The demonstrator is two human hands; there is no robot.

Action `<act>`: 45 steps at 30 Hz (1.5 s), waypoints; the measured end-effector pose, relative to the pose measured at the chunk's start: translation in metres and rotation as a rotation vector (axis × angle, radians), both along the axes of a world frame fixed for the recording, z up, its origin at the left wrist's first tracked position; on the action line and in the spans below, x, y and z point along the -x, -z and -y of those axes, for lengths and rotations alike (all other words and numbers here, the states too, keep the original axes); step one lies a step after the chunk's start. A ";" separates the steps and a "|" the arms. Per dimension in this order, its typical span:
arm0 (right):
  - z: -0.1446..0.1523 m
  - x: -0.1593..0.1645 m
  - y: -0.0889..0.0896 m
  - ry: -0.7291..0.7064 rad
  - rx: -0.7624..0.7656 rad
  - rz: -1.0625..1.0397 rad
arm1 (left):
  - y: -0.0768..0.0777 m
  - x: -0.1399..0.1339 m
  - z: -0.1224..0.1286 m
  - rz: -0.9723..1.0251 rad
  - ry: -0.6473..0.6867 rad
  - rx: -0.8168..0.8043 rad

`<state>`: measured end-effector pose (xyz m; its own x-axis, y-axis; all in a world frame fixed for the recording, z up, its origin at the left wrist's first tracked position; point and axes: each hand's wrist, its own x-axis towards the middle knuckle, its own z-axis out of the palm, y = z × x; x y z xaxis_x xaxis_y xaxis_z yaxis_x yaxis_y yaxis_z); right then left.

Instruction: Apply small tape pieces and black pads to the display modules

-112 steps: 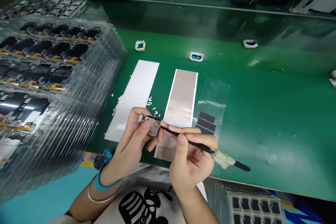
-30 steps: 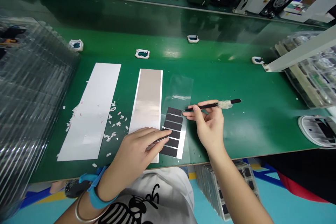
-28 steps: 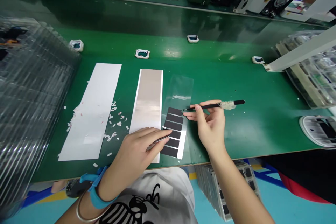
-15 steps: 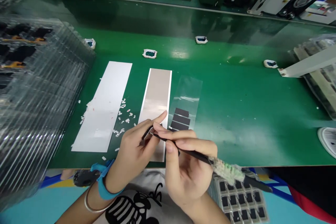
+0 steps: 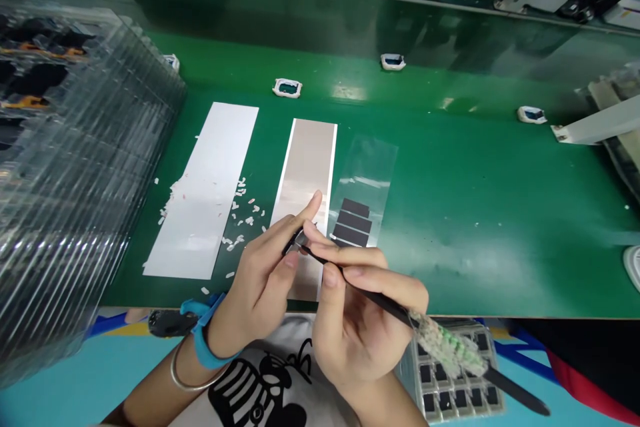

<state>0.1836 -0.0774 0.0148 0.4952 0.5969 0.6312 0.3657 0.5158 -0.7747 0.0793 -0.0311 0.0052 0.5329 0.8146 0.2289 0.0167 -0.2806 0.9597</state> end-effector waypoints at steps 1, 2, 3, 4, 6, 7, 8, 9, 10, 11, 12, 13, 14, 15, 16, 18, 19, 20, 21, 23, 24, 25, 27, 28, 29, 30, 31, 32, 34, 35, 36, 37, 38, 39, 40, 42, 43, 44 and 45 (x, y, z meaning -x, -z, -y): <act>0.000 0.000 0.000 -0.004 -0.003 -0.006 | 0.000 0.000 0.000 -0.005 -0.003 0.001; 0.000 0.000 0.000 -0.007 -0.004 -0.019 | 0.000 0.000 0.000 -0.014 -0.003 0.004; 0.000 0.001 0.000 -0.008 -0.001 -0.032 | -0.001 0.001 0.000 -0.026 -0.004 0.007; 0.000 0.001 0.000 -0.003 0.007 -0.043 | -0.001 0.001 0.000 -0.037 -0.003 0.010; 0.000 0.002 0.000 0.026 0.027 -0.057 | -0.002 0.001 0.000 -0.055 -0.001 0.013; -0.001 0.002 0.001 0.042 0.034 -0.054 | -0.002 0.002 0.000 -0.057 -0.001 0.012; -0.001 0.002 0.001 0.057 0.038 -0.052 | -0.002 0.002 0.000 -0.058 0.000 0.013; -0.001 0.002 0.002 0.065 0.044 -0.047 | -0.002 0.002 0.000 -0.060 0.000 0.015; -0.001 0.003 0.003 0.068 0.047 -0.046 | -0.002 0.002 0.000 -0.062 0.001 0.019; -0.001 0.003 0.003 0.065 0.046 -0.045 | -0.002 0.002 0.000 -0.065 0.001 0.022; -0.002 0.003 0.003 0.059 0.044 -0.048 | -0.002 0.002 0.000 -0.066 0.001 0.025; -0.001 0.003 0.003 0.051 0.042 -0.057 | -0.002 0.002 0.000 -0.066 0.002 0.028; -0.001 0.002 0.003 0.041 0.038 -0.068 | -0.002 0.002 0.000 -0.067 0.003 0.031; -0.001 0.002 0.003 0.030 0.033 -0.077 | -0.002 0.002 0.000 -0.066 0.005 0.031; -0.001 0.002 0.003 0.020 0.030 -0.085 | -0.002 0.002 0.000 -0.067 0.007 0.032; -0.001 0.002 0.003 0.008 0.023 -0.085 | -0.002 0.002 0.000 -0.072 0.006 0.029; 0.000 0.001 0.003 0.009 0.021 -0.078 | -0.002 0.002 0.000 -0.074 0.005 0.026; 0.000 0.001 0.003 0.013 0.024 -0.069 | -0.002 0.002 0.000 -0.075 0.003 0.025; 0.000 0.001 0.004 0.022 0.032 -0.062 | -0.002 0.002 0.000 -0.075 0.002 0.024; 0.000 0.001 0.004 0.040 0.056 -0.055 | -0.002 0.002 0.000 -0.080 0.002 0.022; 0.000 0.001 0.004 0.050 0.063 -0.061 | -0.002 0.002 0.000 -0.084 0.002 0.022; 0.000 0.001 0.004 0.055 0.063 -0.068 | -0.002 0.002 -0.001 -0.087 0.003 0.024; 0.000 0.001 0.004 0.048 0.059 -0.078 | -0.002 0.002 -0.001 -0.087 0.008 0.027; 0.000 0.001 0.004 0.039 0.053 -0.078 | -0.002 0.002 -0.001 -0.085 0.009 0.028; -0.001 0.001 0.004 0.033 0.045 -0.078 | -0.002 0.002 -0.001 -0.083 0.010 0.028; -0.001 0.001 0.004 0.026 0.041 -0.077 | -0.002 0.002 -0.001 -0.082 0.011 0.027; -0.001 0.001 0.004 0.024 0.039 -0.078 | -0.002 0.001 -0.001 -0.084 0.010 0.025; -0.001 0.000 0.004 0.025 0.038 -0.078 | -0.002 0.001 -0.001 -0.087 0.010 0.023; 0.000 0.000 0.003 0.028 0.052 -0.073 | -0.002 0.001 -0.001 -0.093 0.010 0.024; 0.001 0.000 0.003 0.028 0.065 -0.068 | -0.002 0.001 -0.001 -0.096 0.010 0.024; 0.001 0.000 0.003 0.025 0.070 -0.063 | -0.002 0.001 -0.001 -0.097 0.009 0.023; 0.001 0.000 0.003 0.024 0.069 -0.064 | -0.002 0.001 -0.001 -0.101 0.008 0.021; 0.001 0.001 0.003 0.025 0.063 -0.071 | -0.002 0.001 0.000 -0.103 0.008 0.020; 0.001 0.001 0.003 0.026 0.050 -0.083 | -0.001 0.001 0.000 -0.106 0.008 0.017; 0.000 0.002 0.003 0.025 0.029 -0.095 | -0.001 0.001 0.000 -0.110 0.009 0.015; 0.000 0.002 0.003 0.008 -0.006 -0.112 | -0.001 0.001 0.000 -0.117 0.008 0.014; 0.000 0.002 0.003 -0.005 -0.012 -0.110 | -0.001 0.001 0.000 -0.118 0.008 0.015; 0.000 0.002 0.004 -0.016 -0.008 -0.105 | -0.001 0.001 0.000 -0.120 0.008 0.016; 0.000 0.001 0.004 -0.019 0.003 -0.100 | -0.001 0.001 0.001 -0.122 0.008 0.019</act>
